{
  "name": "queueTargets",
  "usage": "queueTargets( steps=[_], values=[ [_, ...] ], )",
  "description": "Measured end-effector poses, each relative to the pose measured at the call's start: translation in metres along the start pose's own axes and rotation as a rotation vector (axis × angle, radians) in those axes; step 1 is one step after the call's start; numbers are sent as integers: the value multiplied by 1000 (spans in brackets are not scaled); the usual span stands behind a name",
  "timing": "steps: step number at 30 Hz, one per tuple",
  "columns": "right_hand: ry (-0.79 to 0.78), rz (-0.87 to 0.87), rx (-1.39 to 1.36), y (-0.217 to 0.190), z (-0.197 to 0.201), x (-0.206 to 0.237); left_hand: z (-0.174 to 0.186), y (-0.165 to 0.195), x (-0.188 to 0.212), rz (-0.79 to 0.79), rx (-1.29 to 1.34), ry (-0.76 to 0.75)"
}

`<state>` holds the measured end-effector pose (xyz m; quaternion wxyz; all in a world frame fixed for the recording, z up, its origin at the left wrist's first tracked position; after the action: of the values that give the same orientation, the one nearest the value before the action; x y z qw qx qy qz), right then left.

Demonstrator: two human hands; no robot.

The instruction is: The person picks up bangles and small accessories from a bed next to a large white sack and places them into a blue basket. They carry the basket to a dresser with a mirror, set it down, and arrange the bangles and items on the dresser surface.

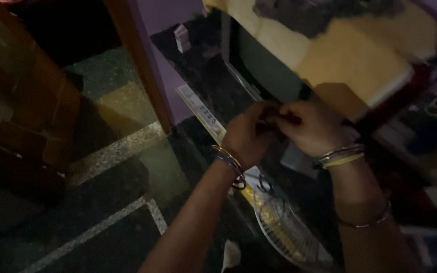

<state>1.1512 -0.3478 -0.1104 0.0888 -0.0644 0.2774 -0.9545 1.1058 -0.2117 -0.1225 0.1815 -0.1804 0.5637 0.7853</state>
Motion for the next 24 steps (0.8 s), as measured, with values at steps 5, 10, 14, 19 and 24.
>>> queueTargets(
  steps=[5, 10, 14, 19, 24],
  values=[
    [20, 267, -89, -89, -6, -80, 76, -33, -66, -3, -162, 63],
    [-48, 143, 53, -124, -18, -141, 120, -75, -109, 160, -61, 49],
    [34, 168, -34, -144, -11, -177, 134, -90, -149, -25, -35, -59],
    [131, 84, -128, -147, 14, -194, 131, -87, -205, -275, 91, -305],
    [329, -201, -218, -145, 45, -188, 115, -84, -251, -122, 102, -737]
  ],
)
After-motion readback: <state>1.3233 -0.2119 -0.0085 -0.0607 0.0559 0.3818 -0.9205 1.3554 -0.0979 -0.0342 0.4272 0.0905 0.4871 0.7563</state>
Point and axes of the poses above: each hand's wrist, its own x-axis away from the middle knuckle, its own z-axis out of the back of the hand, y = z × x, the point moved 8 cm from there along -x, towards the middle knuckle, and after that the axes turned 8 degrees about -z, right-handed, at the moved point
